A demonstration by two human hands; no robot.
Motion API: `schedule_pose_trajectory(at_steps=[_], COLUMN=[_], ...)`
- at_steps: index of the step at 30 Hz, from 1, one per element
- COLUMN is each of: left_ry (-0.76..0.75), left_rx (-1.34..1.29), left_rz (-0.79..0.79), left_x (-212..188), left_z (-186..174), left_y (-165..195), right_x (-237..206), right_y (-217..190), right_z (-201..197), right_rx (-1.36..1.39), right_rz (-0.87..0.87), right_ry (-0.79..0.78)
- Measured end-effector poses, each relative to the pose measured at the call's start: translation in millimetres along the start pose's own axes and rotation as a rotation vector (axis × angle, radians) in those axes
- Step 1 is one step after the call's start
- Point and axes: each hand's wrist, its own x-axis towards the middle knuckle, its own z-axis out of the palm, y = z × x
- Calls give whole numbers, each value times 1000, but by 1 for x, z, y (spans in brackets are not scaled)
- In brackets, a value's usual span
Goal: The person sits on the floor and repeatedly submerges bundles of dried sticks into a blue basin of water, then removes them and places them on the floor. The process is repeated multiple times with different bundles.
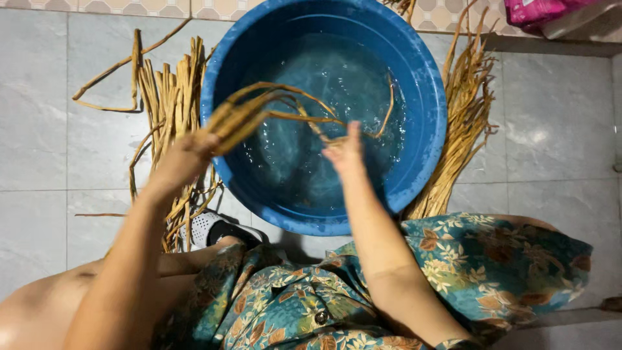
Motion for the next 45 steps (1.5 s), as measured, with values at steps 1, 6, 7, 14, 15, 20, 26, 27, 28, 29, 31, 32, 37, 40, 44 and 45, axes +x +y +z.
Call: schedule_pose_trajectory(at_steps=[1,6,7,14,15,20,26,27,28,29,31,32,37,40,44,45], left_ry=[-1,-192,-255,-393,-398,-192,-61,-104,-144,-159,-192,-251,-450,-205,90,70], left_rx=[121,482,536,621,589,350,654,655,658,657,656,568,89,64,351,327], left_rz=[-21,106,124,213,207,2,46,34,27,43,76,46,18,-50,205,188], left_x=[10,20,15,-9,-10,-21,0,4,8,10,10,10,2,3,11,13], left_z=[21,129,139,112,94,8,14,23,31,37,47,48,28,21,24,28], left_y=[-13,-62,-67,-36,-26,7,5,4,4,6,10,13,21,17,6,3], right_x=[-15,-72,-72,-1,6,27,-17,-31,-48,-65,-89,-98,-80,-43,-14,-10], right_y=[13,71,77,44,32,-27,-69,-73,-73,-69,-56,-43,35,60,56,58], right_z=[21,76,75,3,-4,-55,-12,3,17,31,58,67,77,53,2,-13], right_rx=[-54,-66,-137,8,81,-677,-1448,-1418,-1335,-1241,-1215,-1233,-1333,-1073,-571,-598], right_rz=[71,201,198,69,59,21,-458,-449,-583,-716,-942,-881,-745,-361,-44,38], right_ry=[-32,-384,-378,-148,-100,227,62,25,-128,-277,-806,-993,-1032,-720,-419,-365])
